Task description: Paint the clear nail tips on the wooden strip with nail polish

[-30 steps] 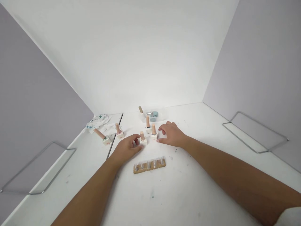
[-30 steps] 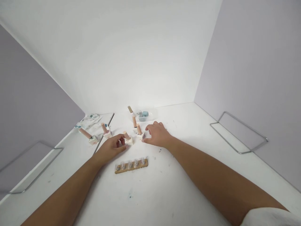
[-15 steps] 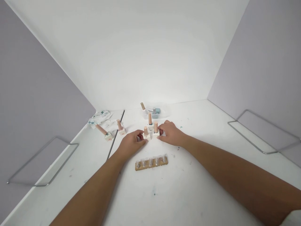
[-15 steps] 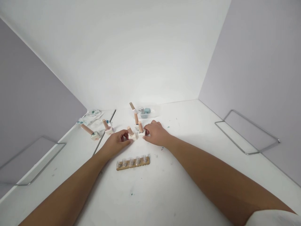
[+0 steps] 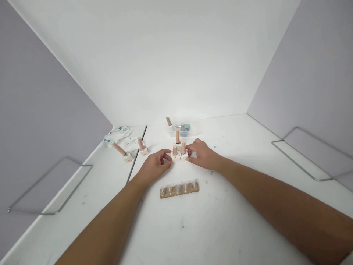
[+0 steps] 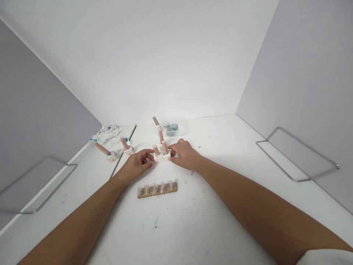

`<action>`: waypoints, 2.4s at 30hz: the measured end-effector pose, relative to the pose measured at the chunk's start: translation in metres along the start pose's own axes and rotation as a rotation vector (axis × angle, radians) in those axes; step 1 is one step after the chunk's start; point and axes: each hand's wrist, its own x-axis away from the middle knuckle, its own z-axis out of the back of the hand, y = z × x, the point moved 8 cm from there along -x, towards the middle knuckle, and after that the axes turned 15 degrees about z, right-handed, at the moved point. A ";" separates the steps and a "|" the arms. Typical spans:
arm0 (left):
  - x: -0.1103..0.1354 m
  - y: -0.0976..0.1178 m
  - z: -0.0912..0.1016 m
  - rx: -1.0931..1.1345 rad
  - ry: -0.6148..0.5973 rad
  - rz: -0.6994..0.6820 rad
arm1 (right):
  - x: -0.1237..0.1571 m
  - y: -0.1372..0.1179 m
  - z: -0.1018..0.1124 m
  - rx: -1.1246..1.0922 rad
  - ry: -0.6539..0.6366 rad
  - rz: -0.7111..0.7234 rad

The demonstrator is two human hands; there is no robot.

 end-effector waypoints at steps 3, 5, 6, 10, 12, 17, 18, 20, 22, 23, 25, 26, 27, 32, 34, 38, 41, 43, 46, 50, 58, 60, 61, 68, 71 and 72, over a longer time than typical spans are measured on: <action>0.000 -0.001 0.000 -0.007 0.003 0.004 | 0.000 0.000 0.000 0.005 0.000 -0.001; 0.000 -0.001 0.001 -0.022 0.012 0.010 | 0.000 0.001 0.000 0.009 0.002 -0.006; 0.000 -0.001 0.001 -0.030 0.015 0.013 | 0.000 0.002 0.000 0.012 0.002 -0.007; -0.001 -0.001 0.001 -0.053 0.037 0.032 | 0.000 0.003 0.000 0.024 0.004 -0.011; -0.001 -0.002 0.002 -0.061 0.048 0.036 | 0.000 0.003 0.000 0.029 0.004 -0.011; -0.002 -0.002 0.002 -0.055 0.051 0.032 | 0.000 0.003 0.000 0.040 0.000 -0.011; -0.002 -0.002 0.002 -0.045 0.047 0.031 | 0.000 0.003 0.000 0.041 0.000 -0.012; -0.002 -0.003 0.001 -0.019 0.035 0.033 | 0.000 0.004 0.000 0.042 0.002 -0.015; -0.003 -0.005 0.001 0.016 0.024 0.041 | 0.001 0.006 0.001 0.041 0.007 -0.021; -0.003 -0.006 0.001 0.035 0.020 0.046 | 0.001 0.006 0.001 0.039 0.009 -0.026; -0.003 -0.007 0.001 0.073 0.014 0.053 | 0.002 0.007 0.001 0.033 0.011 -0.037; -0.002 -0.007 0.001 0.091 0.012 0.057 | 0.002 0.008 0.001 0.029 0.011 -0.042; -0.002 -0.007 0.002 0.109 0.011 0.063 | 0.003 0.008 0.001 0.026 0.011 -0.046; 0.001 -0.012 0.009 0.220 0.033 0.104 | 0.007 0.013 0.001 0.028 0.019 -0.072; 0.002 -0.014 0.012 0.297 0.027 0.114 | 0.008 0.015 0.002 0.033 0.023 -0.073; 0.004 -0.016 0.014 0.512 -0.065 0.121 | 0.008 0.016 0.001 0.045 0.022 -0.055; 0.006 -0.015 0.016 0.708 -0.186 0.120 | 0.008 0.015 0.001 0.058 0.018 -0.035; 0.007 -0.016 0.016 0.816 -0.268 0.132 | 0.009 0.014 0.001 0.066 0.017 -0.021; 0.007 -0.019 0.015 0.923 -0.354 0.154 | 0.010 0.013 0.001 0.073 0.015 -0.001; 0.007 -0.021 0.011 1.005 -0.405 0.168 | 0.010 0.013 0.000 0.077 0.012 0.016; 0.001 -0.022 0.013 1.083 -0.283 0.161 | 0.009 0.013 -0.001 0.085 0.008 0.015; 0.000 -0.023 0.015 1.075 -0.243 0.162 | 0.010 0.013 -0.001 0.083 0.002 0.008; 0.000 -0.024 0.015 1.070 -0.227 0.163 | 0.010 0.013 -0.001 0.083 -0.001 0.005; 0.004 -0.019 0.018 1.021 -0.175 0.139 | 0.010 0.012 0.000 0.074 -0.017 0.004; 0.006 -0.015 0.019 0.999 -0.167 0.117 | 0.011 0.013 0.000 0.074 -0.009 0.007; 0.006 -0.014 0.018 0.989 -0.168 0.112 | 0.011 0.014 -0.001 0.073 -0.007 0.008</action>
